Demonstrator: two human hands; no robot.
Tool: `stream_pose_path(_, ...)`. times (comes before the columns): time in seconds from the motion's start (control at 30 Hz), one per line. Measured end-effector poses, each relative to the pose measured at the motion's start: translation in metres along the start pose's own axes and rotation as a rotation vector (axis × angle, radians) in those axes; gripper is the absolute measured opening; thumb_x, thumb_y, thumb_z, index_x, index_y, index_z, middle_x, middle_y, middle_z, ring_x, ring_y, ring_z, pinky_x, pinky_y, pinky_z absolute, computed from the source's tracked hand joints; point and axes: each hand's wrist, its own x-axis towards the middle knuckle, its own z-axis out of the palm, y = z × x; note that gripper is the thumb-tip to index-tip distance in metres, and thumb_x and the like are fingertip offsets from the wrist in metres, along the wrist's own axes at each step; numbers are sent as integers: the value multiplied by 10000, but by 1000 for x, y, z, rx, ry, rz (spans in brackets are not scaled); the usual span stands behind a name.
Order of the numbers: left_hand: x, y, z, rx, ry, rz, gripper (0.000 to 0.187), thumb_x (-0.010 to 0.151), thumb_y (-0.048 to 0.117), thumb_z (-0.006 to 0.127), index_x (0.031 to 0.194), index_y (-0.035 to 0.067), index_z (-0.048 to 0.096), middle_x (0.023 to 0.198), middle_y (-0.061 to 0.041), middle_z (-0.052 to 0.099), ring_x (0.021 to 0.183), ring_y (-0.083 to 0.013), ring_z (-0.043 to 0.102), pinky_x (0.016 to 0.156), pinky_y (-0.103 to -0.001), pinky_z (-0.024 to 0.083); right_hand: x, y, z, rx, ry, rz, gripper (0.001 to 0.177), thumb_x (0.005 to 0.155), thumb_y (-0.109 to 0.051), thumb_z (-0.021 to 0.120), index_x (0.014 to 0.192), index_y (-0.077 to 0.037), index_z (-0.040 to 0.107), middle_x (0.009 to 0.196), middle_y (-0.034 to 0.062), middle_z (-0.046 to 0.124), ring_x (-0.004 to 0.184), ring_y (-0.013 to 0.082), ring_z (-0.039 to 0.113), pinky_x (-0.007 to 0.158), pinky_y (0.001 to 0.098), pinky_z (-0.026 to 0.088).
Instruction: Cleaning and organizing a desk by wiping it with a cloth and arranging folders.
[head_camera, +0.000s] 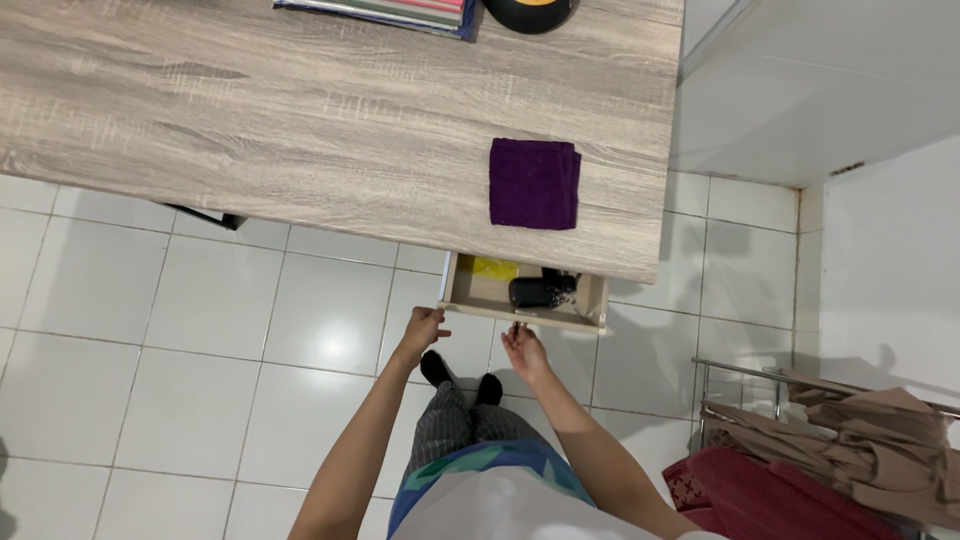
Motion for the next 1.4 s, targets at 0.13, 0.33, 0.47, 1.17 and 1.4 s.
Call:
stream_pose_path(0.13,7,-9,6,24,-7,-56,568,957,292,538,1354,-56,329,1251,-183,617,1013,-305,745,818,-375,520,-9,12,-18,-17,-31,38,155,1061,-172,512,1025,-40,584,886,56,601,812,174,587,1028,416,526)
stream_pose_path(0.33,-5,-12,6,54,1,-117,561,953,286,474,1389,-16,288,1304,-185,611,1048,-308,724,910,-431,482,-12,19,-20,-20,-88,20,133,1068,-160,511,1038,-57,589,892,50,594,819,170,590,1039,426,518)
stream_pose_path(0.47,-10,-15,4,74,-15,-78,507,953,267,458,1383,9,379,1316,-158,633,1043,-280,714,892,-438,478,10,8,-4,21,-81,-19,52,1050,-84,514,1022,-102,554,907,42,607,815,176,590,1045,465,510)
stream_pose_path(1.17,-22,-72,-85,-39,74,-82,459,973,284,557,1363,51,496,1308,-144,627,1036,-254,718,885,-357,514,154,-74,85,46,-165,-344,156,1017,-102,608,1172,-112,620,1051,24,685,931,144,667,924,334,561)
stream_pose_path(1.4,13,-42,-130,-11,112,83,446,972,276,565,1338,27,509,1339,-161,603,1030,-291,727,955,-385,505,167,-13,98,315,-58,-387,220,1046,-267,517,1172,-106,598,991,30,700,814,146,671,754,310,612)
